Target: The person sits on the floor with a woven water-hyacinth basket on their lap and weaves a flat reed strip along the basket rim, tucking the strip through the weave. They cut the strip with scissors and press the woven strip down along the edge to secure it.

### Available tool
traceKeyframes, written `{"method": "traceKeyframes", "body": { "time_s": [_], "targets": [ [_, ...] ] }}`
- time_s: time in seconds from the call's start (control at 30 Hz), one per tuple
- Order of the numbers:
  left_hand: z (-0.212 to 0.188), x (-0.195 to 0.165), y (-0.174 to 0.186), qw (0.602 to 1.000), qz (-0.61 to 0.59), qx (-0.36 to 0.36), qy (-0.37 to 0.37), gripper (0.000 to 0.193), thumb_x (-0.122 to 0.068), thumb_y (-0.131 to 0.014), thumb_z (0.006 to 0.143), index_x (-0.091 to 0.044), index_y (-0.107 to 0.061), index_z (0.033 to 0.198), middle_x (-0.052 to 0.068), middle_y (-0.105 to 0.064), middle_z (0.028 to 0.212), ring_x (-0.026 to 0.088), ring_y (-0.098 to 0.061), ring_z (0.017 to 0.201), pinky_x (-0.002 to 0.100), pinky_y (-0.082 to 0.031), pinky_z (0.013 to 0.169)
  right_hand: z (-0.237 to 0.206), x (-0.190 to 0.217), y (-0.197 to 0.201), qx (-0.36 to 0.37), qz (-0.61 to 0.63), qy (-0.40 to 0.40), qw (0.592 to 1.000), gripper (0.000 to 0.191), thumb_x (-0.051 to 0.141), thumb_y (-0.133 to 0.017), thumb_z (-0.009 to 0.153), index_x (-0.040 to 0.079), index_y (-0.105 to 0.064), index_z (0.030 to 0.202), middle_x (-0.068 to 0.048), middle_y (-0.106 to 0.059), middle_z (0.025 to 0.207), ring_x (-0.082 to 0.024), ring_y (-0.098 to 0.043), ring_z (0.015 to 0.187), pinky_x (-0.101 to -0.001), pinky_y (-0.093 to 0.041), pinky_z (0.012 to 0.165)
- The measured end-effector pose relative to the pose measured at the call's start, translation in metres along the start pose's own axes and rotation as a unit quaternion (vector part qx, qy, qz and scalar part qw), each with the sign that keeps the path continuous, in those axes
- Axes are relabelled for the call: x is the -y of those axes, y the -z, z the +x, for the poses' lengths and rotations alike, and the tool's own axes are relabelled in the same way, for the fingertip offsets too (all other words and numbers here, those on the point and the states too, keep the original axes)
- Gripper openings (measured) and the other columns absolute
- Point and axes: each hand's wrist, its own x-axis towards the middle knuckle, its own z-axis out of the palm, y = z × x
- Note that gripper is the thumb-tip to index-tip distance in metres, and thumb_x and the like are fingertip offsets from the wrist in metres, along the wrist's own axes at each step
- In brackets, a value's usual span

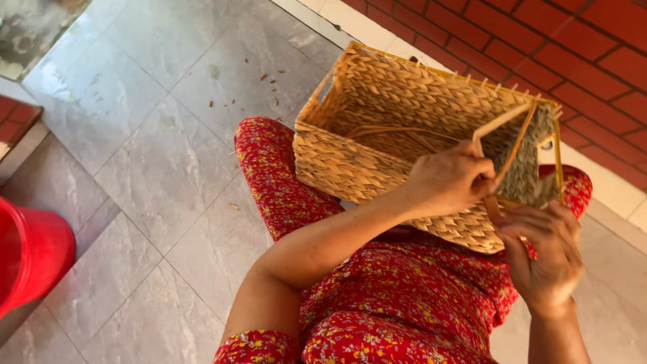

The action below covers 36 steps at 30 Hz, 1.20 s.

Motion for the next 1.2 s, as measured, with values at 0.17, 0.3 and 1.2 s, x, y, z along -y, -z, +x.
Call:
{"method": "traceKeyframes", "body": {
  "time_s": [0.17, 0.3, 1.2],
  "targets": [
    [0.001, -0.002, -0.020, 1.000, 0.022, 0.013, 0.006, 0.024, -0.037, -0.060, 0.094, -0.020, -0.074, 0.105, 0.003, -0.063, 0.110, 0.019, -0.073, 0.090, 0.042, -0.059, 0.079, -0.015, 0.002, 0.018, -0.004, 0.225, -0.085, 0.971, 0.015, 0.005, -0.074, 0.098, 0.008, -0.064, 0.108, -0.003, -0.070, 0.115, -0.016, -0.069, 0.116, -0.0291, -0.053, 0.108],
    [0.011, 0.001, -0.027, 0.999, 0.030, 0.032, 0.016, 0.026, -0.035, -0.056, 0.095, -0.019, -0.074, 0.106, 0.003, -0.065, 0.110, 0.019, -0.074, 0.089, 0.043, -0.059, 0.079, -0.011, -0.008, 0.007, 0.030, 0.192, -0.135, 0.972, 0.038, -0.002, -0.072, 0.085, -0.001, -0.064, 0.122, -0.012, -0.059, 0.134, -0.020, -0.065, 0.115, -0.0327, -0.054, 0.103],
    [0.009, 0.007, -0.035, 0.996, 0.067, -0.050, -0.012, 0.026, -0.038, -0.060, 0.096, -0.017, -0.075, 0.093, 0.003, -0.069, 0.094, 0.018, -0.071, 0.074, 0.040, -0.059, 0.063, -0.066, -0.022, 0.075, -0.157, 0.289, 0.050, 0.943, 0.037, -0.003, -0.078, 0.087, 0.003, -0.069, 0.123, -0.018, -0.062, 0.131, -0.024, -0.068, 0.110, -0.0297, -0.059, 0.091]
  ]
}}
